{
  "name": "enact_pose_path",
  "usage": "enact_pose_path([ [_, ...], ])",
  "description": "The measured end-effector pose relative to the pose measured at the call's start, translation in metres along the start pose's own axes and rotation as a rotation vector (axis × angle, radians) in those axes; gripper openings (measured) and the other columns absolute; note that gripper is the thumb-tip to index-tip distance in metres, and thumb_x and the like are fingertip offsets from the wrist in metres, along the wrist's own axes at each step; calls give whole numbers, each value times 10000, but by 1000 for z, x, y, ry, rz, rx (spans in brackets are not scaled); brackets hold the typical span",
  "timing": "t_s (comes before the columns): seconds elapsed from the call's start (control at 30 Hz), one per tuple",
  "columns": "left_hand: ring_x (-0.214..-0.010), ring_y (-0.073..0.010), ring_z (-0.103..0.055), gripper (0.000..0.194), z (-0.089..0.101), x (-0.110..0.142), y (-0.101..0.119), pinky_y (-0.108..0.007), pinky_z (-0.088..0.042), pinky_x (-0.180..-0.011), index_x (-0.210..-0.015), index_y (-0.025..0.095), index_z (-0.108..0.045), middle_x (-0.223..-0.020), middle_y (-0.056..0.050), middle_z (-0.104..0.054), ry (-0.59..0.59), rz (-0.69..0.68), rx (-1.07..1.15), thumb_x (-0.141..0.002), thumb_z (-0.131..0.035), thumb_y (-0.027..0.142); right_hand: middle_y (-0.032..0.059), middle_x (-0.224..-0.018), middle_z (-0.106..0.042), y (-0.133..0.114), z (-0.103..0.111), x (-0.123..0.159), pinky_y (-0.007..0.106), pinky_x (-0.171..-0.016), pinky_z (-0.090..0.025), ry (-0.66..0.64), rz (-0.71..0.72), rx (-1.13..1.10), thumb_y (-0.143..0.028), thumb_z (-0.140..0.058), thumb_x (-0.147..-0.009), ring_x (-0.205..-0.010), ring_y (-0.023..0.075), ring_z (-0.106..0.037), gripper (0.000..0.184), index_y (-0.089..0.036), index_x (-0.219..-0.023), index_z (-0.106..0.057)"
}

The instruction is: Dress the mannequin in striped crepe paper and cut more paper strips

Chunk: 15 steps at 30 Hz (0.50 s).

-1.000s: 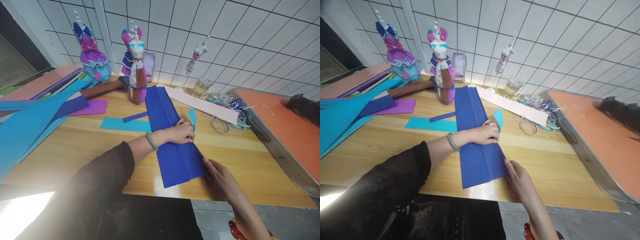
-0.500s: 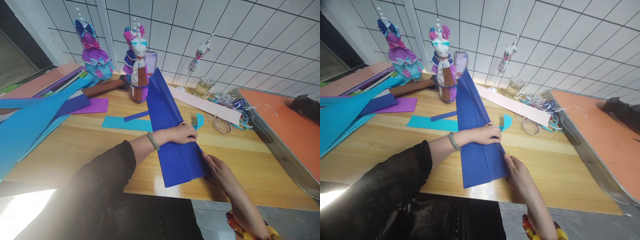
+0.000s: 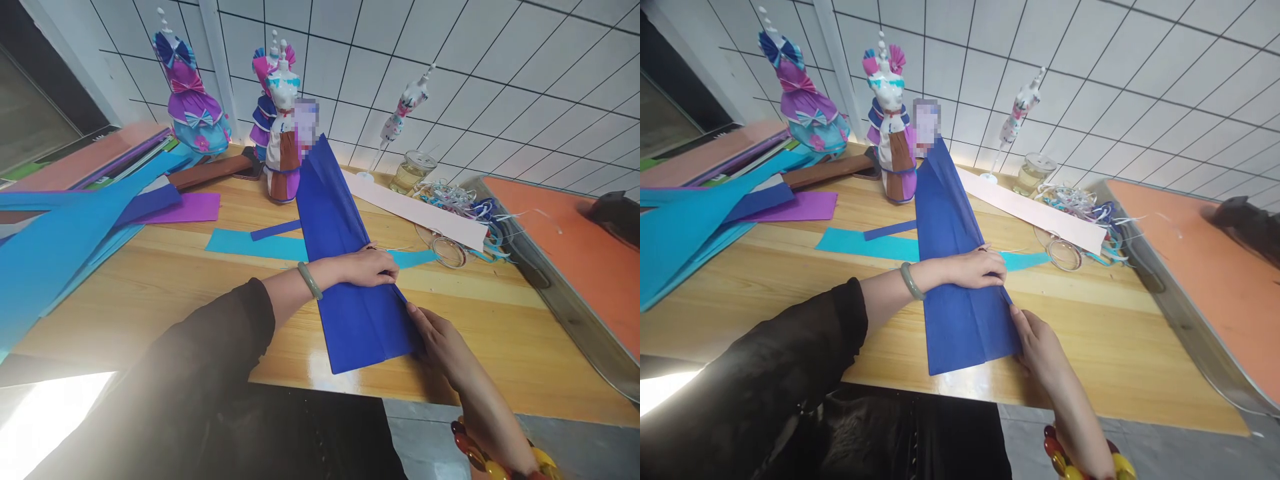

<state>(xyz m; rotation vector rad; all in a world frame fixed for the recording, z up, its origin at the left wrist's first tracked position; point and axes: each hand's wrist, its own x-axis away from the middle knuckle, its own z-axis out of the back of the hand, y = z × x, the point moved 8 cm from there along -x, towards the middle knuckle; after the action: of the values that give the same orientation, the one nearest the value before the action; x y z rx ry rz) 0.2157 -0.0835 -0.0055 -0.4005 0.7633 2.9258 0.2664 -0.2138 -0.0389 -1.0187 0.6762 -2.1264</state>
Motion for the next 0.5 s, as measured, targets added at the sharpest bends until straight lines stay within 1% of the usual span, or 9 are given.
enact_pose_path([
  [0.23, -884, -163, -555, 214, 2, 1, 2, -371, -282, -916, -810, 176, -592, -880, -32, -632, -9, 9, -5, -882, -407, 256, -81, -410, -341, -1, 0, 1, 239, -336, -260, 15, -8, 28, -641, -357, -818, -335, 106, -359, 438, -231, -682, -425],
  [0.4, -929, -177, -541, 228, 6, 3, 0, -469, -203, -998, -813, 189, -606, -899, -24, -627, -29, 80, -34, -888, -409, 273, -83, -413, -326, -2, 2, 0, 236, -346, -261, 37, 12, 49, -628, -363, -820, -343, 102, -361, 429, -231, -669, -426],
  [0.5, -988, -186, -517, 232, 11, 4, -5, -494, -171, -1021, -831, 208, -623, -923, -22, -625, -12, 106, -64, -892, -407, 265, -79, -411, -339, -1, 1, -1, 238, -348, -260, 33, 10, 34, -621, -367, -819, -342, 104, -362, 422, -231, -670, -428],
])
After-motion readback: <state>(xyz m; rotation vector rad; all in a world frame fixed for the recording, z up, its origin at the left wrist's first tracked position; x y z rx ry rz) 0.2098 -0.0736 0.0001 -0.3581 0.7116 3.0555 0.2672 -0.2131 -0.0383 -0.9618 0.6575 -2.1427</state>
